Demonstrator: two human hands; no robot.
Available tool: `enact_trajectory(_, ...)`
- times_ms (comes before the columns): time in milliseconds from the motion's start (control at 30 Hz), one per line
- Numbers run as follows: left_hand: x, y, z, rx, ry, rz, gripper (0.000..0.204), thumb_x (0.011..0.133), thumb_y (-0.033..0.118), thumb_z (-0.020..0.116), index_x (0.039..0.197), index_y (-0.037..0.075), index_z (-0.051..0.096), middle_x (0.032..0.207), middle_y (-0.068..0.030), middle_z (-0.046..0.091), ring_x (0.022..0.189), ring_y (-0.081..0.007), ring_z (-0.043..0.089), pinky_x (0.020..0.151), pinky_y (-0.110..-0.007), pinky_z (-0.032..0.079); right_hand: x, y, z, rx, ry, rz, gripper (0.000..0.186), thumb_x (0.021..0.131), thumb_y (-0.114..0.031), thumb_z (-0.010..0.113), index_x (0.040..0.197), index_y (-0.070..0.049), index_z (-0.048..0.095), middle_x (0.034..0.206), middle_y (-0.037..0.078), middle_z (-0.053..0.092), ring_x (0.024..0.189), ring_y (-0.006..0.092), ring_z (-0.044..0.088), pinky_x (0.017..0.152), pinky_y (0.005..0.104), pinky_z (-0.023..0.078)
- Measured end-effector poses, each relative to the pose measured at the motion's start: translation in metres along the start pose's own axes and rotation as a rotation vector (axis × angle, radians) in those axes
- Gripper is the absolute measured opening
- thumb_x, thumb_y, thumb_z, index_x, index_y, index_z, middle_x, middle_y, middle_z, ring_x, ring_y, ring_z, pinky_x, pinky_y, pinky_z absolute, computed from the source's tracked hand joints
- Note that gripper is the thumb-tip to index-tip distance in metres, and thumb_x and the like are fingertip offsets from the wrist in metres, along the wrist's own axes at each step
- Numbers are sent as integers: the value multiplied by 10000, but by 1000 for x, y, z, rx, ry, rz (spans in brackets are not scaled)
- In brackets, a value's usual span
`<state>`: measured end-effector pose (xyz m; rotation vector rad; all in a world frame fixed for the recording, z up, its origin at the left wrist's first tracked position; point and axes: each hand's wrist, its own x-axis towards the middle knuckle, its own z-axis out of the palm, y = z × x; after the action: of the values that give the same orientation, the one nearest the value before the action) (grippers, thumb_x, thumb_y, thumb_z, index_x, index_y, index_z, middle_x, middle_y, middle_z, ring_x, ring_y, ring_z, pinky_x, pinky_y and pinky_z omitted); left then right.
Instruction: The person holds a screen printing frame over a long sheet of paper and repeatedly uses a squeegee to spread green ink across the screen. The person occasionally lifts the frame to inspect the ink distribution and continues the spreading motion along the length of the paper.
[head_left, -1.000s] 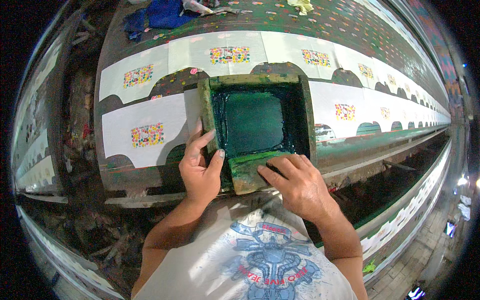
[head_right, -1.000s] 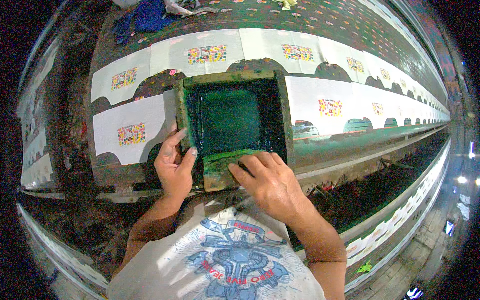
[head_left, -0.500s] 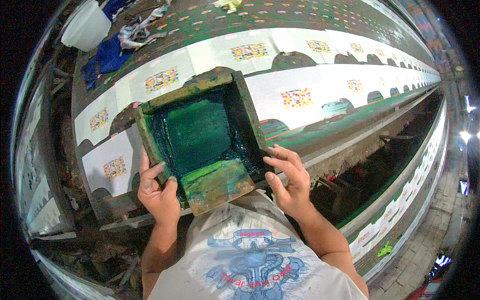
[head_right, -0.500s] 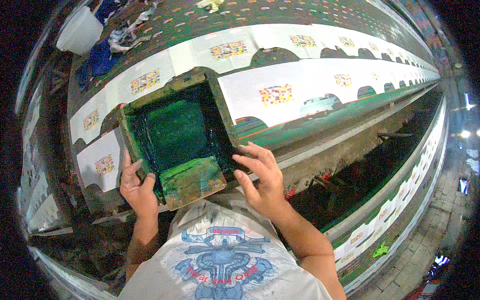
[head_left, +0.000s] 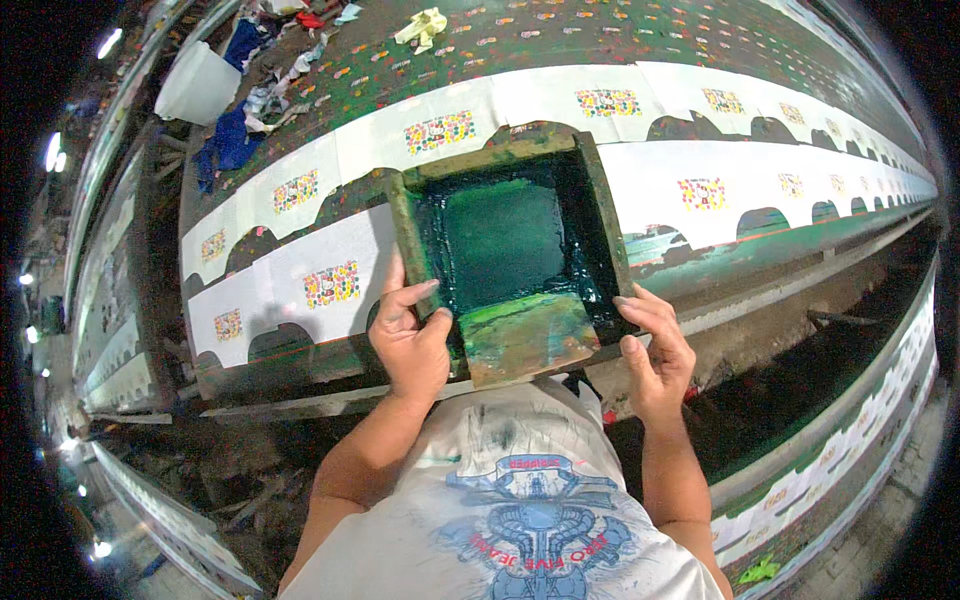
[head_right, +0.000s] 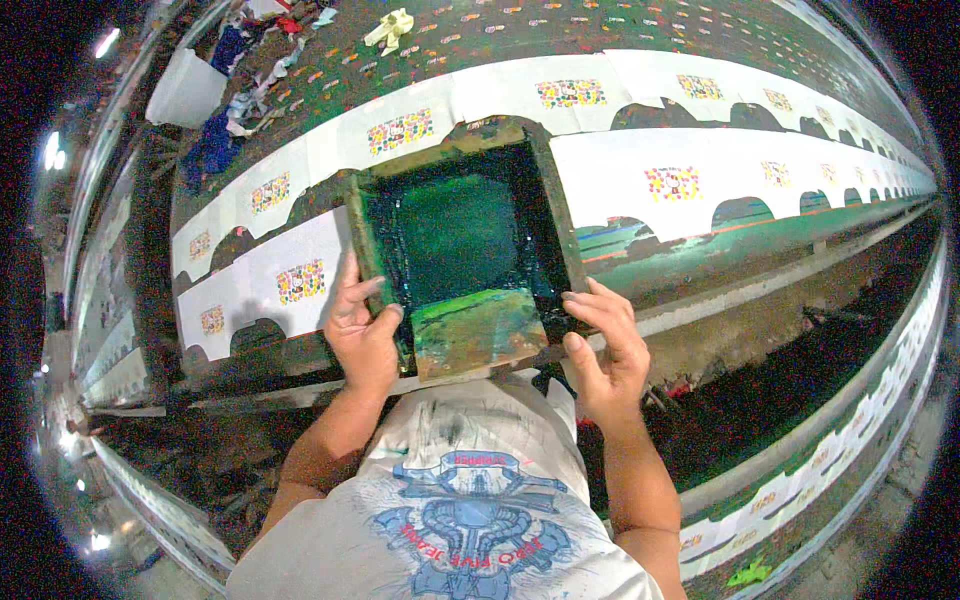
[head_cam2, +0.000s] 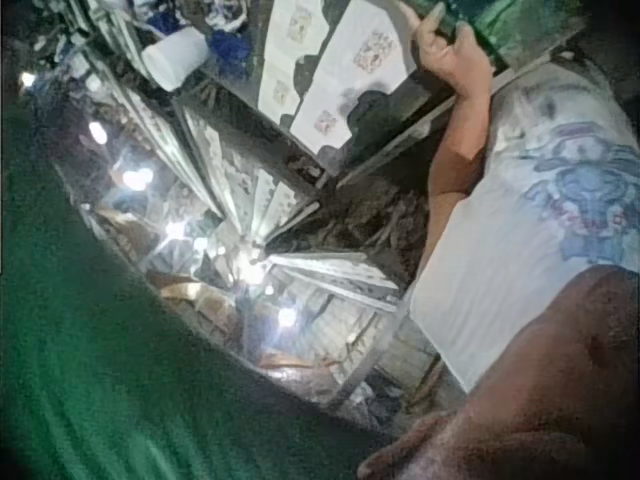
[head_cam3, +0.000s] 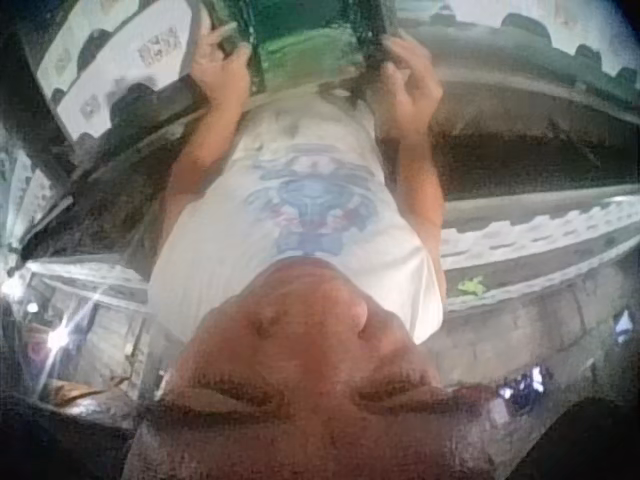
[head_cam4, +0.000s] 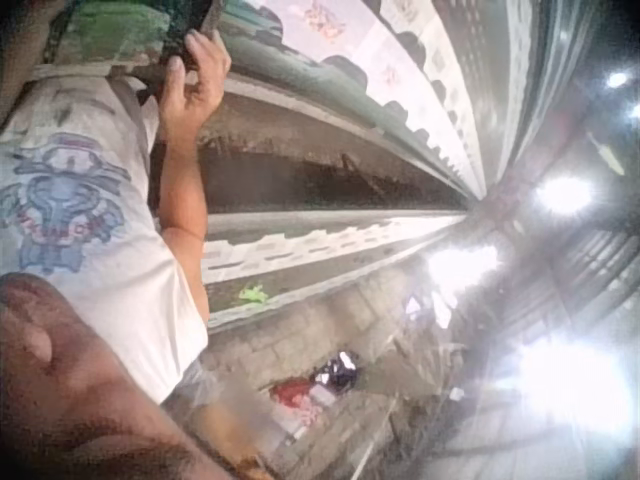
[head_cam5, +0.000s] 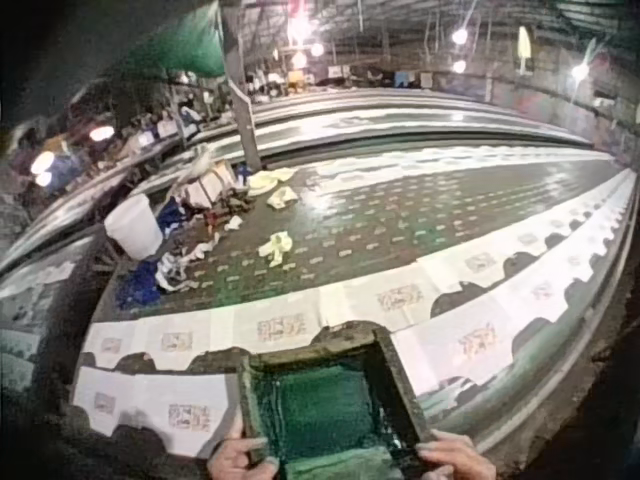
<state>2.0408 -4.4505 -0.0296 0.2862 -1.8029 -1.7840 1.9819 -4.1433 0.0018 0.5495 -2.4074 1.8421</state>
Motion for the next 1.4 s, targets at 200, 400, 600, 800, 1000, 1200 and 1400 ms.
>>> enact_trajectory(200, 0, 2, 31, -64, 75, -180, 437, 793, -246, 640, 1170, -44, 730, 1791, -314, 384, 1631, -354, 459, 1320, -449, 372, 16, 13, -46, 39, -99, -15, 309, 957, -85, 781, 1257, -15, 805, 1340, 182, 791, 1405, 428, 659, 1220, 553, 464)
enact_trajectory(400, -5, -8, 24, -22, 97, -193, 439, 782, -229, 654, 1168, -41, 740, 1802, -305, 363, 1642, -340, 444, 1327, -445, 362, 28, -1, -60, -101, -179, -205, 307, 920, -22, 802, 1226, -22, 801, 1316, 194, 772, 1323, 433, 693, 1144, 548, 525)
enact_trajectory(600, -2, -5, 26, -17, 109, -222, 411, 798, -233, 659, 1147, -37, 751, 1810, -303, 348, 1651, -333, 432, 1312, -430, 381, 38, -22, -43, -174, -341, -428, 385, 821, -12, 872, 1195, -34, 788, 1292, 194, 756, 1262, 447, 708, 1052, 547, 575)
enact_trajectory(800, -3, -10, 28, 2, 90, -207, 374, 810, -224, 658, 1110, -21, 751, 1806, -326, 339, 1665, -355, 404, 1311, -443, 373, 49, -36, -3, -473, -526, -631, 434, 841, -104, 795, 1272, -56, 769, 1280, 153, 739, 1220, 379, 707, 1017, 503, 571)
enact_trajectory(1000, -6, -16, 24, 12, 78, -192, 364, 812, -195, 690, 1116, -4, 755, 1796, -351, 341, 1687, -381, 364, 1347, -462, 295, 72, -51, 9, -641, -714, -604, 393, 888, -142, 720, 1268, -59, 775, 1141, 128, 739, 1088, 329, 721, 974, 470, 572)
enact_trajectory(1200, -7, -18, 27, 39, 77, -168, 404, 839, -161, 720, 1209, -4, 767, 1774, -327, 406, 1672, -367, 396, 1344, -454, 310, 149, -68, 10, -636, -952, -444, 350, 871, -60, 681, 1203, -38, 790, 1077, 190, 761, 1097, 400, 749, 982, 512, 607)
enact_trajectory(1400, -6, -20, 23, -5, 85, -214, 433, 923, -165, 669, 1321, -17, 754, 1727, -286, 500, 1610, -319, 491, 1292, -413, 403, 214, -45, 42, -659, -821, -455, 416, 852, 2, 660, 1240, -60, 800, 1138, 218, 784, 1108, 459, 745, 977, 545, 611)
